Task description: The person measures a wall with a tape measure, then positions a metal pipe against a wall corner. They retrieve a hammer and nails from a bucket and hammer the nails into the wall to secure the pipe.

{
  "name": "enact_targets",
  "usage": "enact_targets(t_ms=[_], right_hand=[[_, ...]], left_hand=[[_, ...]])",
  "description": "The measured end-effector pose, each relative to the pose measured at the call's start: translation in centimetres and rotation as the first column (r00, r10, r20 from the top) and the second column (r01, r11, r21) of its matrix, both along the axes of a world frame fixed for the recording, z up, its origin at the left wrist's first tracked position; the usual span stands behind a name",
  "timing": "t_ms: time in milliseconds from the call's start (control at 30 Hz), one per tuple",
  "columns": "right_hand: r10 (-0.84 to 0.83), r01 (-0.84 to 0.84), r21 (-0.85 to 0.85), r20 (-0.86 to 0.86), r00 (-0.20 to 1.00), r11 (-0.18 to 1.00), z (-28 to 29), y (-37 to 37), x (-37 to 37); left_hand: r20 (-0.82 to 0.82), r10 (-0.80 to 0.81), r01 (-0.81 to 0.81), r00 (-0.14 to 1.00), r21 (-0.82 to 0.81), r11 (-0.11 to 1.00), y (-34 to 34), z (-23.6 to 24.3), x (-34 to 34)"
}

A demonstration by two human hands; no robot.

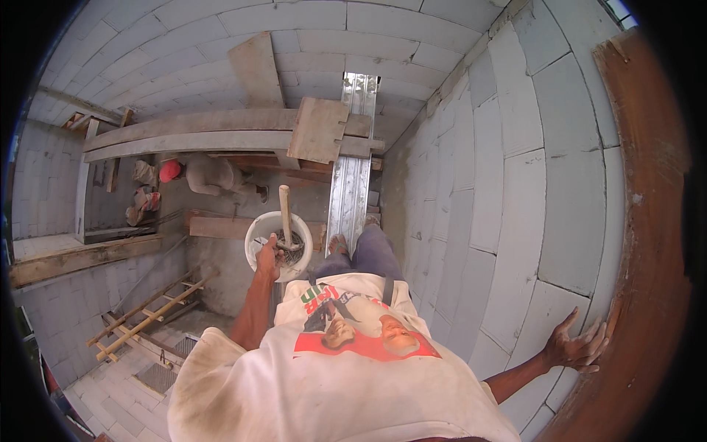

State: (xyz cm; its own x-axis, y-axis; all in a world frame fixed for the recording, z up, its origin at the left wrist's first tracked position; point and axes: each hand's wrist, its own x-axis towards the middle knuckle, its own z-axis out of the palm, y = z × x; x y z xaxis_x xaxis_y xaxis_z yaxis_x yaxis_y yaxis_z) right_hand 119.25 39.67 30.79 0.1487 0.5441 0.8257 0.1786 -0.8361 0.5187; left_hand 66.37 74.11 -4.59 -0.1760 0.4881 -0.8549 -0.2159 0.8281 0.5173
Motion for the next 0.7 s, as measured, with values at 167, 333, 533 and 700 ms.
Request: enact_targets(t_ms=[167, 333, 533, 700], right_hand=[[0.55, -0.417, 0.372, -0.416, 0.724, 0.829, -4.8, 11.7, -1.0], [0.557, -0.161, 0.631, -0.757, -0.343, 0.759, -18.8, 30.6, -3.2], [0.179, 0.151, 0.212, -0.122, -0.976, 0.966, -34.0, 52.7, -7.6], [0.35, 0.325, -0.15, 0.194, -0.916, 0.934, -40.9, 64.1, -5.1]], left_hand=[[-0.03, -0.291, 0.293, 0.956, 0.1, 0.951, 9.1, 0.6, 7.6], [-0.077, -0.495, 0.5, 0.866, 0.192, 0.845, 16.0, 0.8, 17.0], [-0.21, -0.637, 0.671, 0.741, 0.232, 0.704, 22.5, -2.3, 27.9], [0.005, -0.587, 0.516, 0.809, 0.472, 0.715, 28.0, -4.1, 34.9]])
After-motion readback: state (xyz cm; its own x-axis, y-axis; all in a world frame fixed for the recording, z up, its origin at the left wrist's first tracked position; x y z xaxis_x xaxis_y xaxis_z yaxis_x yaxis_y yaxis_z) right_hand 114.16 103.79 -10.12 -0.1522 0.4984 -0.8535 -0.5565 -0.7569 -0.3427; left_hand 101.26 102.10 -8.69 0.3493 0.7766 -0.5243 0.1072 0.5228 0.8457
